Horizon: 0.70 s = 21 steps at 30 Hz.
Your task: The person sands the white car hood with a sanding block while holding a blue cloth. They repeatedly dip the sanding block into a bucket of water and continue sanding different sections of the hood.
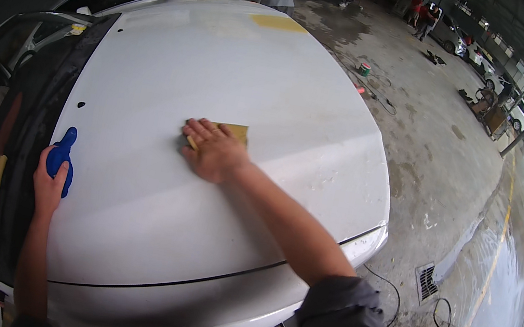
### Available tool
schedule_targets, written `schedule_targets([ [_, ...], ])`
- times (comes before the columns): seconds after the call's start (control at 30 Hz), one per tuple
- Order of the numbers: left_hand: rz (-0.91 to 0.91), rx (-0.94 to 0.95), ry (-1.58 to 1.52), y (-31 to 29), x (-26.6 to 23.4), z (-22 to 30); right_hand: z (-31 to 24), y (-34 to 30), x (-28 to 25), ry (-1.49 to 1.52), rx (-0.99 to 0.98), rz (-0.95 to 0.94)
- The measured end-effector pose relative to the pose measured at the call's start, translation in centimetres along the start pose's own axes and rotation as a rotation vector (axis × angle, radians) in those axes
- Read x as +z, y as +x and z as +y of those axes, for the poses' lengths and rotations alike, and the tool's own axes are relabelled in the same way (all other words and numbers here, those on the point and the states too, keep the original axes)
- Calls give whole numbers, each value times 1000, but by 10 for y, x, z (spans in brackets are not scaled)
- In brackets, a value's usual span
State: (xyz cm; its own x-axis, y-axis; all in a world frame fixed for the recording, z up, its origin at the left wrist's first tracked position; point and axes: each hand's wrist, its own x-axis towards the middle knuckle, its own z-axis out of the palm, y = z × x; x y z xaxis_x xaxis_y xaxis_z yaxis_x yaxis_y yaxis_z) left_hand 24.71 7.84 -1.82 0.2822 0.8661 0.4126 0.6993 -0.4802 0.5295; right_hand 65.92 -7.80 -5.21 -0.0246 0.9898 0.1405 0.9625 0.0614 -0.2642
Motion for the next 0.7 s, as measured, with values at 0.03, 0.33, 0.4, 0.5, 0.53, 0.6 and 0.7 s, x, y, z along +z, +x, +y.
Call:
schedule_targets([
  [0.03,10,-8,-9,0,-3,0,22,-12,-19,-43,126,-66],
  [0.33,-16,-3,-11,2,0,-3,-5,-12,-2,-97,155,-4],
  [0.4,-6,-1,3,2,-1,0,11,-14,-11,-45,166,-66],
  [0.5,6,36,21,5,2,0,139,-58,-44,-79,458,39],
  [0.53,13,45,37,7,2,-3,163,-80,-49,-92,560,115],
  [0.6,0,21,24,7,5,6,151,-74,-45,-145,574,79],
  [0.7,0,-3,37,1,-7,-7,-15,-15,-44,-85,278,-192],
])
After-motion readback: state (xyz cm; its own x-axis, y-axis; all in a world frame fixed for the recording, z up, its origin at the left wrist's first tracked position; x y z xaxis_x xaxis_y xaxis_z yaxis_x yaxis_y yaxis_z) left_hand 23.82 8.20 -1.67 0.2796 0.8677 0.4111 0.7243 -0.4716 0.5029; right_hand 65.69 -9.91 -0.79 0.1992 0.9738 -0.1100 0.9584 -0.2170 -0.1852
